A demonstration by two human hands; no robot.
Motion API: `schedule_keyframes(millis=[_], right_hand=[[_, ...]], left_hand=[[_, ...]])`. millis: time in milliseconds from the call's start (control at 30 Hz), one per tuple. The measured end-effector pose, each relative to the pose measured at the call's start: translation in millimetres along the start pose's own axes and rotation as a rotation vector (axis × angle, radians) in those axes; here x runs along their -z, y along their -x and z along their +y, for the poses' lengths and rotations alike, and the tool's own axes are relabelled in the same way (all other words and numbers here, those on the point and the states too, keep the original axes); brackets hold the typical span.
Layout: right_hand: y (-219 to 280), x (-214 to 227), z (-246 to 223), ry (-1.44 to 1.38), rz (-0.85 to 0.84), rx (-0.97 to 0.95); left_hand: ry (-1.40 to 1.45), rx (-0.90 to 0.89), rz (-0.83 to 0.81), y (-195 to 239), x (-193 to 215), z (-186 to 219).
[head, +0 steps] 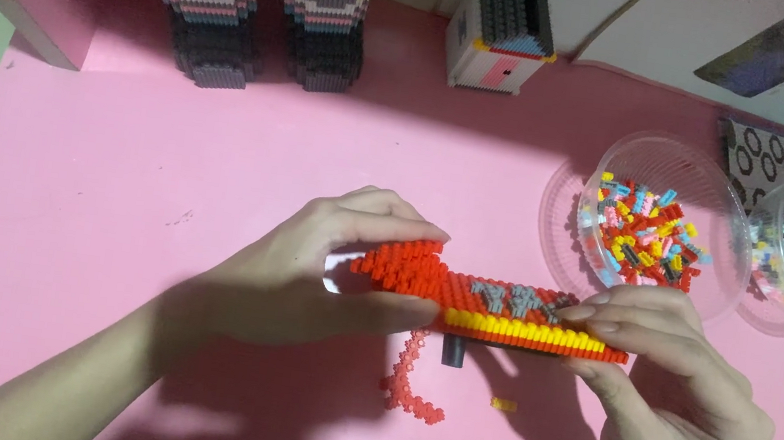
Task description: The person assembles a red and yellow micro bead structure with the word 'Tai' in gray. They use a small hammer to secure the beads and add yellow pieces to the bottom edge. The person repeatedly picks up and places yellow beads, occasionally using the hammer to press them into place.
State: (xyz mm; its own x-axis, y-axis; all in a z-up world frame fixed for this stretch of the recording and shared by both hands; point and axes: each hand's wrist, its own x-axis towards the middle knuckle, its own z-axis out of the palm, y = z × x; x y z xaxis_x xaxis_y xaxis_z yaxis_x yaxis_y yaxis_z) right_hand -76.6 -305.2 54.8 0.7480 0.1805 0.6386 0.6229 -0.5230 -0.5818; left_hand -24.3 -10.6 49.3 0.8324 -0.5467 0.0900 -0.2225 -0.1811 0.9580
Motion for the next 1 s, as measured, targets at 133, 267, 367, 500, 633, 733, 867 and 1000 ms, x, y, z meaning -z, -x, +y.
schedule_keyframes(millis=[133, 267, 367, 500, 633, 733, 867, 1000], right_hand=[[0, -1, 0, -0.002, 0.000, 0.010], [-4, -2, -1, 0.030, -0.046, -0.011], [6, -2, 5, 0.151, -0.036, 0.008], [18, -9, -20, 0.381, -0.031, 0.117], [14, 15, -16, 0.510, -0.045, 0.395], [24, 72, 31, 0.562, -0.052, 0.122], [-27, 115, 85, 0.492, -0.252, -0.017], [-66, 126, 138, 0.546, -0.384, 0.094]], left_hand=[[-0.004, -0.043, 0.018, 0, 1, -2], [-0.027, 0.030, 0.047, 0, 3, -1], [-0.117, -0.055, 0.154, 0, 9, -7], [-0.272, -0.157, 0.172, -5, 22, -37], [-0.601, -0.407, 0.267, -10, 30, -53], [-0.709, -0.398, 0.282, -11, 30, -53], [-0.798, -0.361, 0.293, -11, 23, -38], [-0.965, -0.385, 0.387, 6, -17, -11]])
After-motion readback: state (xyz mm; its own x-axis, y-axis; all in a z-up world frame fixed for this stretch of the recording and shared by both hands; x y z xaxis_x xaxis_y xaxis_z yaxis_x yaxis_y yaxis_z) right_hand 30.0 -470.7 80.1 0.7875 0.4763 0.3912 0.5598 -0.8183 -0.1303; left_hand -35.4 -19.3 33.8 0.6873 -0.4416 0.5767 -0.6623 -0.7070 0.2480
